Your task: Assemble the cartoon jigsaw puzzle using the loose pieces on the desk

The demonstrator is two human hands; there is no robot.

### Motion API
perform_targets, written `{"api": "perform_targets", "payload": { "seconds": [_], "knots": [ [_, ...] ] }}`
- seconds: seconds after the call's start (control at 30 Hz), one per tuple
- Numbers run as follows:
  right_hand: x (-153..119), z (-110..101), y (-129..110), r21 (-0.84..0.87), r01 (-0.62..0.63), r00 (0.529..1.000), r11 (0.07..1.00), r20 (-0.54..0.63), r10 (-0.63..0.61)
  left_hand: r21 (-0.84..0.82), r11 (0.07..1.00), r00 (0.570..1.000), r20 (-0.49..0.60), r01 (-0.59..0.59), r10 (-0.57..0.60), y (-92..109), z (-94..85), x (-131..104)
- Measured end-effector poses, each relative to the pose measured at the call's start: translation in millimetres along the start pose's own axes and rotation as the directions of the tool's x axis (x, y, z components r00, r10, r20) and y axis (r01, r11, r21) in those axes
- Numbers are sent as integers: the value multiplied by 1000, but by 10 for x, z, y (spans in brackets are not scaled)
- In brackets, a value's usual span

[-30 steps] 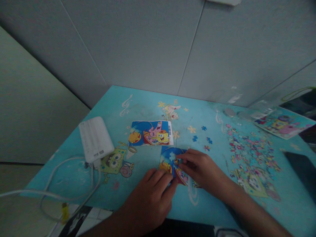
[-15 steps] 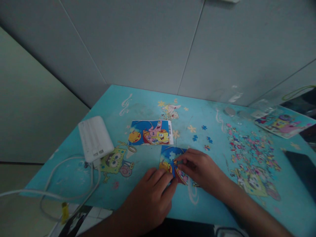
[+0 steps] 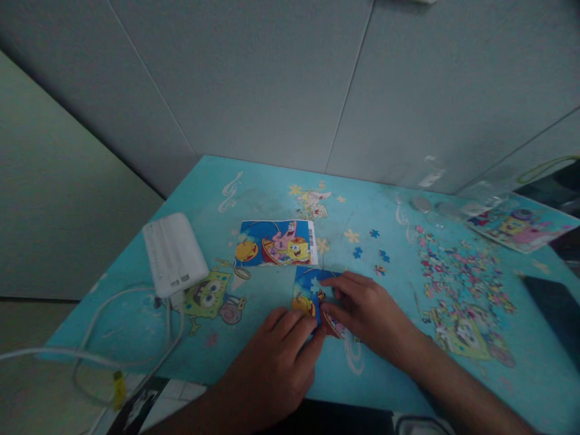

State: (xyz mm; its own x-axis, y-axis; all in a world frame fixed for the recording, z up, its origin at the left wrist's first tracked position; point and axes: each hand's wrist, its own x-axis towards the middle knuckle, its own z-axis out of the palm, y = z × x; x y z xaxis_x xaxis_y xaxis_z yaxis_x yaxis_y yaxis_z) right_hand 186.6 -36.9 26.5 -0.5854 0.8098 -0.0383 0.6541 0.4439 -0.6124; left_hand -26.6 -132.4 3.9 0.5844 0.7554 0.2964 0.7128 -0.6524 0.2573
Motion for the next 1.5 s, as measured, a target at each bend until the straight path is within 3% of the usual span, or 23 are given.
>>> {"api": "perform_targets", "payload": {
  "seconds": [0.27,0.4,0.5,0.63,0.7,0.77,0.87,0.97,1.03,1.1,1.3,1.5],
  "knots": [
    [17,8,-10,5,-8,1000,1000,6,8,-12,1000,1000,20,-6,7,-12,11,12],
    [18,-23,9,133,-37,999,990,-8,38,-17,1000,1000,22,2,-2,-8,3,0],
    [10,-172,43,236,-78,996,969,-16,84,-27,1000,1000,6,-6,6,-8,-5,-1],
    [0,-473,121,268,-140,961,953,-194,196,-29,999,999,-32,-17,16,-12,-23,17],
    [-2,-582,180,216,-145,925,965,-316,210,-29,999,999,-44,-22,21,-16,-25,24],
    [-4,-639,249,165,-147,911,975,-362,199,-29,999,999,-46,-24,23,-23,-23,25],
    [-15,-659,338,84,-176,938,981,-289,193,-28,999,998,-50,-30,29,-30,-18,22],
    [-31,-661,390,7,-211,975,977,-64,212,-17,999,997,-60,-39,38,-28,-12,18],
    [-40,-661,411,-6,-204,974,979,97,204,-12,999,998,-55,-40,40,-27,-5,12],
    [-49,-653,428,5,-205,964,979,177,201,-13,999,998,-45,-41,41,-31,4,4],
    [-75,-558,465,96,-271,946,958,210,246,-15,999,998,-40,-50,49,-54,24,6],
    [-70,-507,507,17,-288,947,958,153,282,-12,999,999,-38,-38,37,-55,41,-3]
  ]
}}
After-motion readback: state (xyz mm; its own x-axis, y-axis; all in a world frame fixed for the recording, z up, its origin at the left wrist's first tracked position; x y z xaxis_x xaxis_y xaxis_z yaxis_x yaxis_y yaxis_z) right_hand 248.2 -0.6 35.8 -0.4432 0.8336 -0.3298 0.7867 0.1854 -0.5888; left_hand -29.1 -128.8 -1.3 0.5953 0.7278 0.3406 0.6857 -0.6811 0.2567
